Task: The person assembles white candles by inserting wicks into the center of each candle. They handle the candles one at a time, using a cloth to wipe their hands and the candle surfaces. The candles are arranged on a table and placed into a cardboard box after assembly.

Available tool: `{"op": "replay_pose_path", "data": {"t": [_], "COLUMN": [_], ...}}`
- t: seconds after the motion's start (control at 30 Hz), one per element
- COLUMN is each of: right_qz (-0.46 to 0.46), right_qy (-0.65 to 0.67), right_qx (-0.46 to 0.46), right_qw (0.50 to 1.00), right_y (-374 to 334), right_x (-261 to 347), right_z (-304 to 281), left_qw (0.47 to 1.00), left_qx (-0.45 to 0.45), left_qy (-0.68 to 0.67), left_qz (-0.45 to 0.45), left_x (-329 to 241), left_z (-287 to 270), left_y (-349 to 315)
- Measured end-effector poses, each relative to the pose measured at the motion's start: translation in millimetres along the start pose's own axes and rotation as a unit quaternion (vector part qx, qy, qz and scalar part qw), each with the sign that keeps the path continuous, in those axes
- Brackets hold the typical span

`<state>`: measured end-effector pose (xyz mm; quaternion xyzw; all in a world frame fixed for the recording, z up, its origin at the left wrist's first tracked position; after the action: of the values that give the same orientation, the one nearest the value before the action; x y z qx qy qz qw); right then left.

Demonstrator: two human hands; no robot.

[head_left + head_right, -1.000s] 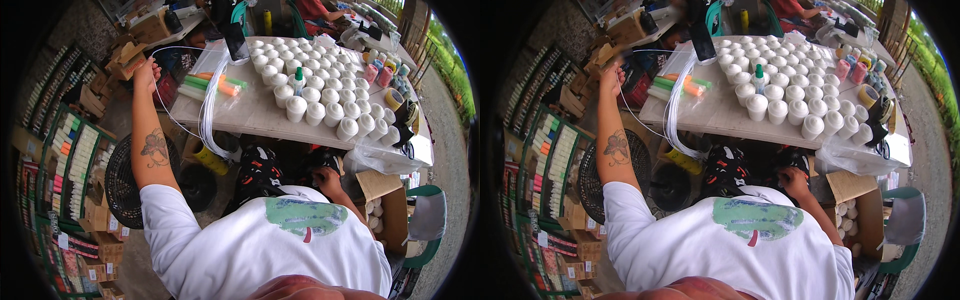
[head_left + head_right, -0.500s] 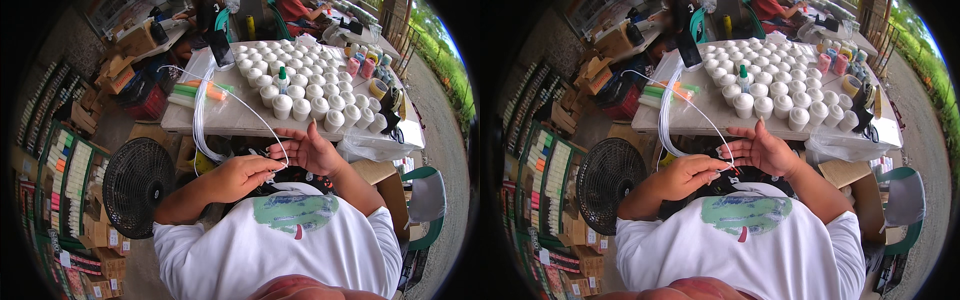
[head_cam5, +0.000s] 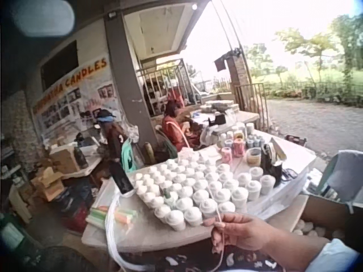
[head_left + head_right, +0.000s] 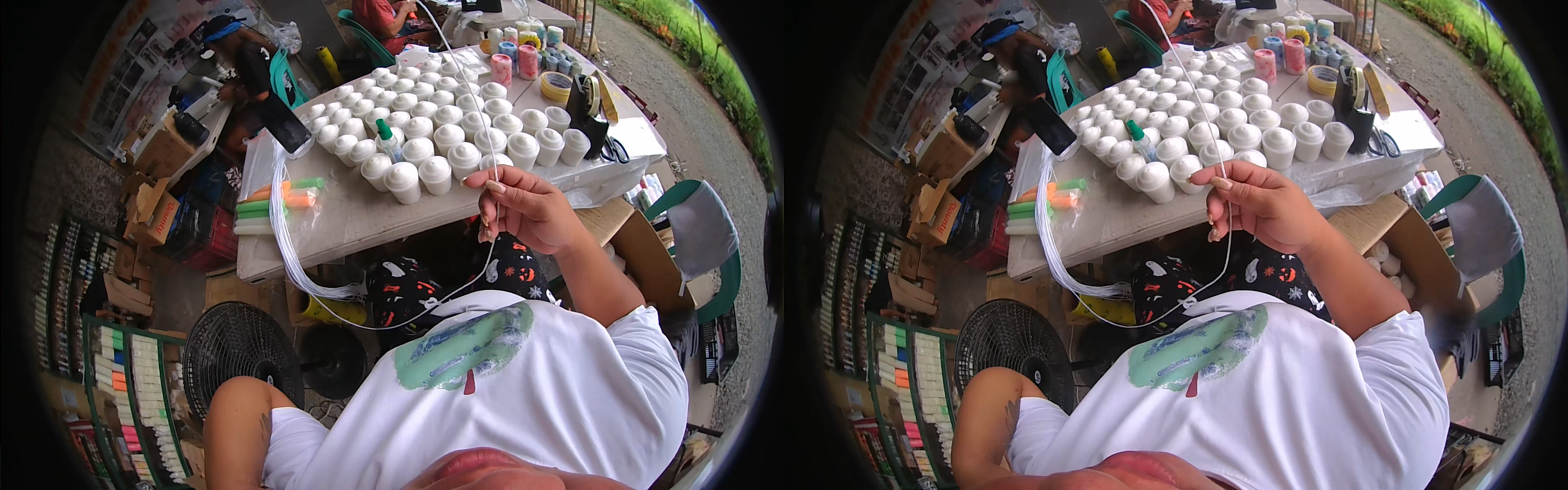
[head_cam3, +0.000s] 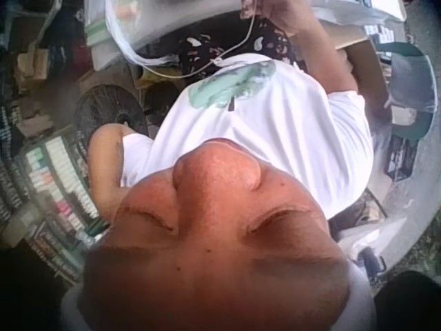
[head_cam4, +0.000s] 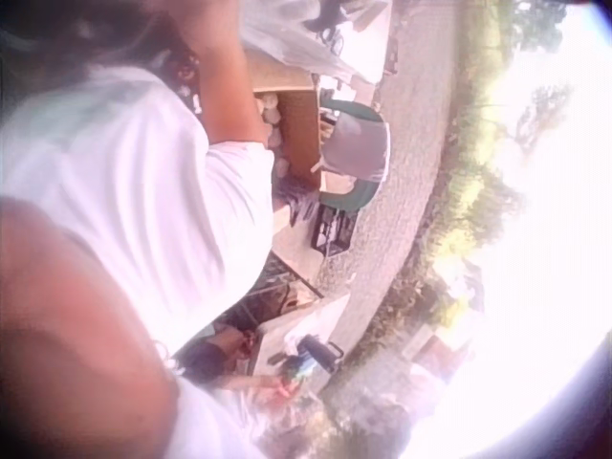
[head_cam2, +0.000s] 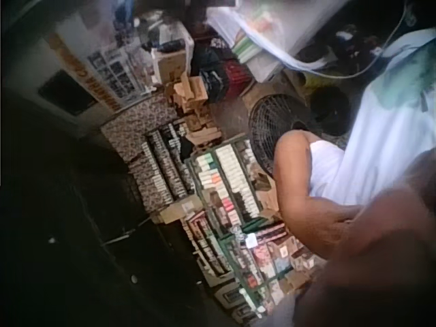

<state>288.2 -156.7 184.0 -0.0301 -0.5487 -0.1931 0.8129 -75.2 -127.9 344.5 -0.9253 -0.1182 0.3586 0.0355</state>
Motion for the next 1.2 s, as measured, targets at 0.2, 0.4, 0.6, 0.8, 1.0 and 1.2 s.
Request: {"op": "replay_pose_path", "data": {"t": [0.2, 0.4, 0.6, 0.8, 1.0, 1.2], "right_qz": [0.072, 0.095, 0.105, -0.132, -0.06, -0.276], "right_qy": [-0.099, -0.189, -0.622, -0.792, -0.728, -0.451], "right_qx": [-0.115, -0.102, -0.183, -0.257, -0.185, -0.171], "right_qw": [0.986, 0.972, 0.754, 0.538, 0.657, 0.831], "right_y": [-6, 30, 159, 168, 206, 201], "right_x": [-31, 24, 51, -4, -59, -5], "right_z": [-28, -52, -159, -69, -10, -10], "left_qw": [0.985, 0.988, 0.96, 0.651, 0.556, 0.298], "left_qx": [0.134, 0.11, -0.261, -0.656, -0.785, -0.8], "left_qy": [0.075, 0.036, -0.083, -0.037, -0.196, -0.486], "left_qz": [0.076, 0.106, -0.064, -0.379, -0.191, 0.184], "left_x": [-39, -17, 155, 304, 379, 381], "left_z": [-17, -43, -76, -23, 10, -16], "left_y": [-12, -37, -61, -148, -148, -143]}}
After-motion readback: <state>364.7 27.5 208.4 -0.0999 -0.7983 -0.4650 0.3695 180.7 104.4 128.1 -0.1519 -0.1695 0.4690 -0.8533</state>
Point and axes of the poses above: each hand's wrist, its own y-axis towards the middle knuckle, its own z-axis out of the palm, x = y × z, the point moved 6 cm from there along y, towards the middle knuckle, and after that the axes turned 14 degrees about -y, right-handed, at the moved point
